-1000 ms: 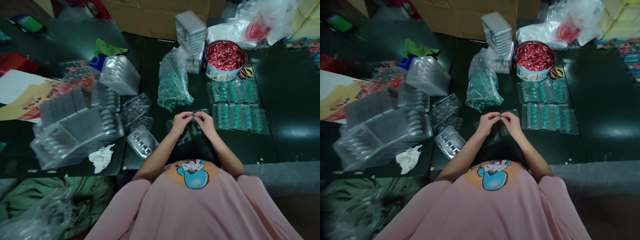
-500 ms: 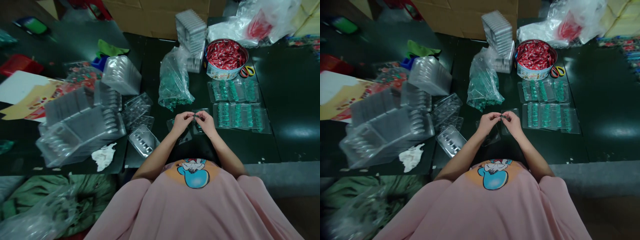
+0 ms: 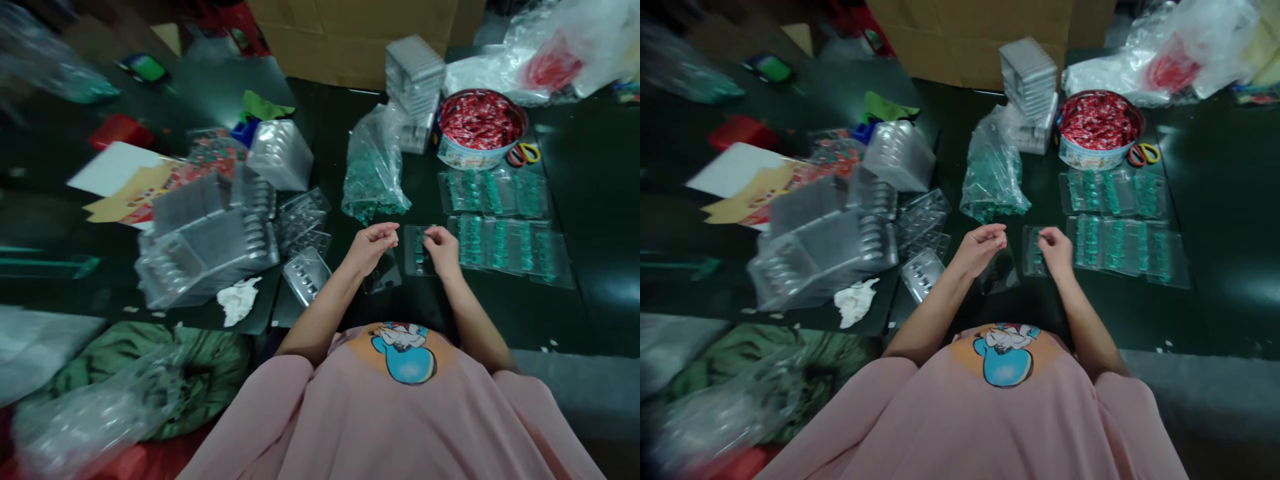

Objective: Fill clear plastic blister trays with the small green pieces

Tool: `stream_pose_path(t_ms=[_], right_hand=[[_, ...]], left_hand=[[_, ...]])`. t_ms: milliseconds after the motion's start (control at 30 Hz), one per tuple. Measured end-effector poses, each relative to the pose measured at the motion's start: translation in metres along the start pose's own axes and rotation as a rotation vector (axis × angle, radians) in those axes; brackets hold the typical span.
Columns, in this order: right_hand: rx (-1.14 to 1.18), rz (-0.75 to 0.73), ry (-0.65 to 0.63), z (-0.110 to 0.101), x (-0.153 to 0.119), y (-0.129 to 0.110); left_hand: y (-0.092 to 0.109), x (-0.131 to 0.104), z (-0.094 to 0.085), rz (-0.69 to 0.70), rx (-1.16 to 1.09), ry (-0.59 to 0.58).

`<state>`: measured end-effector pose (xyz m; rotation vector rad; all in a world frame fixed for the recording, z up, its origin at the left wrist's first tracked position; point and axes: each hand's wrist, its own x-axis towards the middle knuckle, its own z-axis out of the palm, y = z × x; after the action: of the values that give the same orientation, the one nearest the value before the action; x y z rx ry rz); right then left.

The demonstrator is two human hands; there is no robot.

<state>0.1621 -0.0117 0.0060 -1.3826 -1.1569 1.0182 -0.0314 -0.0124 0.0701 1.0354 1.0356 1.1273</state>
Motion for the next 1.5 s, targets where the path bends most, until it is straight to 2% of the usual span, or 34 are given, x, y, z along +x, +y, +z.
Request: stream_pose_path(t_ms=[67, 100, 167, 200, 267, 300, 333, 367, 400, 433, 467, 500, 533, 600, 667, 733, 800, 900, 1000, 1100, 1167, 1267, 1500], right_hand=[[0.001, 0.002, 0.019, -0.012, 0.000, 0.004], [-0.001, -0.015, 0.016, -0.017, 0.000, 0.006], [0.006, -0.052, 0.017, -0.022, -0.003, 0.005], [0.007, -0.064, 0.013, -0.022, -0.006, 0.003], [0.003, -0.074, 0.003, -0.017, -0.012, -0.001], [0.002, -0.076, -0.003, -0.013, -0.015, -0.003], [0.006, -0.075, -0.007, -0.008, -0.018, -0.005], [0.017, -0.074, -0.011, -0.004, -0.020, -0.006], [0.037, -0.067, -0.021, 0.000, -0.022, -0.007], [0.055, -0.059, -0.034, 0.003, -0.023, -0.008], [0.067, -0.055, -0.049, 0.006, -0.025, -0.010], [0.071, -0.055, -0.062, 0.007, -0.027, -0.012], [0.066, -0.059, -0.071, 0.008, -0.029, -0.014], [0.045, -0.081, -0.081, 0.007, -0.034, -0.019], [0.013, -0.118, -0.093, 0.004, -0.039, -0.023], [-0.035, -0.165, -0.104, -0.001, -0.043, -0.025], [-0.114, -0.210, -0.109, -0.006, -0.047, -0.025], [-0.249, -0.285, -0.109, -0.011, -0.050, -0.023], [-0.316, -0.334, -0.113, -0.013, -0.051, -0.020], [-0.308, -0.304, -0.107, -0.013, -0.049, -0.018], [-0.277, -0.273, -0.092, -0.015, -0.046, -0.018], [-0.206, -0.246, -0.038, -0.024, -0.040, -0.016], [-0.165, -0.171, 0.061, -0.052, -0.035, -0.003]], left_hand=[[0.031, 0.007, -0.030, 0.186, 0.103, 0.163], [0.049, 0.014, -0.053, 0.308, 0.176, 0.291], [0.088, 0.032, -0.112, 0.581, 0.327, 0.620], [0.106, 0.042, -0.145, 0.631, 0.436, 0.747], [0.133, 0.059, -0.205, 0.600, 0.599, 0.944], [0.140, 0.067, -0.226, 0.561, 0.649, 1.016], [0.142, 0.072, -0.238, 0.524, 0.738, 1.026], [0.138, 0.075, -0.240, 0.513, 0.825, 1.004], [0.130, 0.074, -0.232, 0.498, 0.884, 0.931], [0.117, 0.070, -0.214, 0.494, 0.899, 0.855], [0.100, 0.063, -0.188, 0.489, 0.883, 0.730], [0.080, 0.053, -0.156, 0.474, 0.805, 0.638], [0.060, 0.041, -0.122, 0.421, 0.693, 0.498], [0.019, 0.018, -0.056, 0.176, 0.437, 0.166], [-0.013, 0.001, -0.007, -0.010, 0.274, 0.032], [-0.034, -0.008, 0.020, -0.149, 0.108, 0.000], [-0.043, -0.011, 0.029, -0.266, -0.020, -0.013], [-0.044, -0.012, 0.029, -0.393, -0.109, -0.058], [-0.041, -0.011, 0.030, -0.437, -0.128, -0.069], [-0.043, -0.009, 0.032, -0.422, -0.104, -0.049], [-0.047, -0.005, 0.031, -0.368, -0.061, -0.049], [-0.055, 0.000, 0.027, -0.199, 0.077, -0.074], [-0.070, -0.007, 0.026, 0.216, 0.724, -0.300]])
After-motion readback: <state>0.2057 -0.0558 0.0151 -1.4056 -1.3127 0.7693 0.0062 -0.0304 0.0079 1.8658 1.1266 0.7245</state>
